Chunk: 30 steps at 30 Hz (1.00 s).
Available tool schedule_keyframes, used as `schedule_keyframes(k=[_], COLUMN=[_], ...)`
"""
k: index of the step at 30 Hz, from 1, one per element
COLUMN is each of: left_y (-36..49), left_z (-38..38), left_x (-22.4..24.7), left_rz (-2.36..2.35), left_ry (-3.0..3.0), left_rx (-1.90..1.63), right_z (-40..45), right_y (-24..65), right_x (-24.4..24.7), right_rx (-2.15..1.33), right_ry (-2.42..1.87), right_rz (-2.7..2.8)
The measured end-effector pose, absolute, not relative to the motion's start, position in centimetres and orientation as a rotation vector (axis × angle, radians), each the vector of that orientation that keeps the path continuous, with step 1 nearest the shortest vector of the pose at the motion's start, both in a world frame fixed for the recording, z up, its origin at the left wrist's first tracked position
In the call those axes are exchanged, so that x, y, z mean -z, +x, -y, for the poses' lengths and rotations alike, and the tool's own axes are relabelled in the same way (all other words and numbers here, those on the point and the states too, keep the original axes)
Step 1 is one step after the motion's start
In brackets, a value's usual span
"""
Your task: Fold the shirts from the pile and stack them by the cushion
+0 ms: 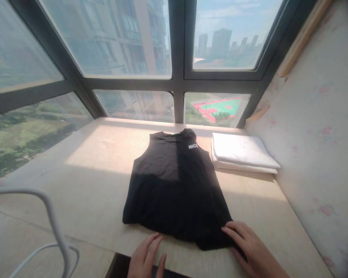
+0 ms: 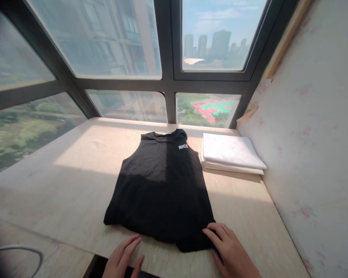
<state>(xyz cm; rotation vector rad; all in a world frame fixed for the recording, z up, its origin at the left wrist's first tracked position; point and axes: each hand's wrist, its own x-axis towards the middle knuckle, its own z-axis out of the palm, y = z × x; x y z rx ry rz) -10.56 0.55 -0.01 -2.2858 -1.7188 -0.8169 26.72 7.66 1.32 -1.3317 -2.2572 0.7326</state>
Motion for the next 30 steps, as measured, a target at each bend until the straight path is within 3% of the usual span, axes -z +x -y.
schedule_keyframes(k=[4,10,14,21,30], left_y=[-3.4,2.5,1.7,-0.9,-1.9], left_z=[-2.8,-7.0,-8.5,-8.3,-11.1], left_x=[0.4,-0.4,-1.5,-2.7,-4.8], left_rz=[1.697,1.886,1.959,2.074,2.149], left_ry=[-2.436,-2.528,-2.480,-2.368,-2.427], left_rx=[0.732,0.780,0.985,1.564,1.510], right_z=[-8.9,-10.0,-11.2,-10.7,-8.7], right_y=[24.3,20.8,22.2,25.0,24.8], right_x=[-2.8,-8.0,-8.7,-5.4,-7.4], right_rx=[-0.785,-1.152,-1.151,-1.034,-1.394], right_ry=[-1.295,-1.229,-1.348,-1.528,-1.131], right_rz=[2.144,1.775,1.527,1.439,1.646])
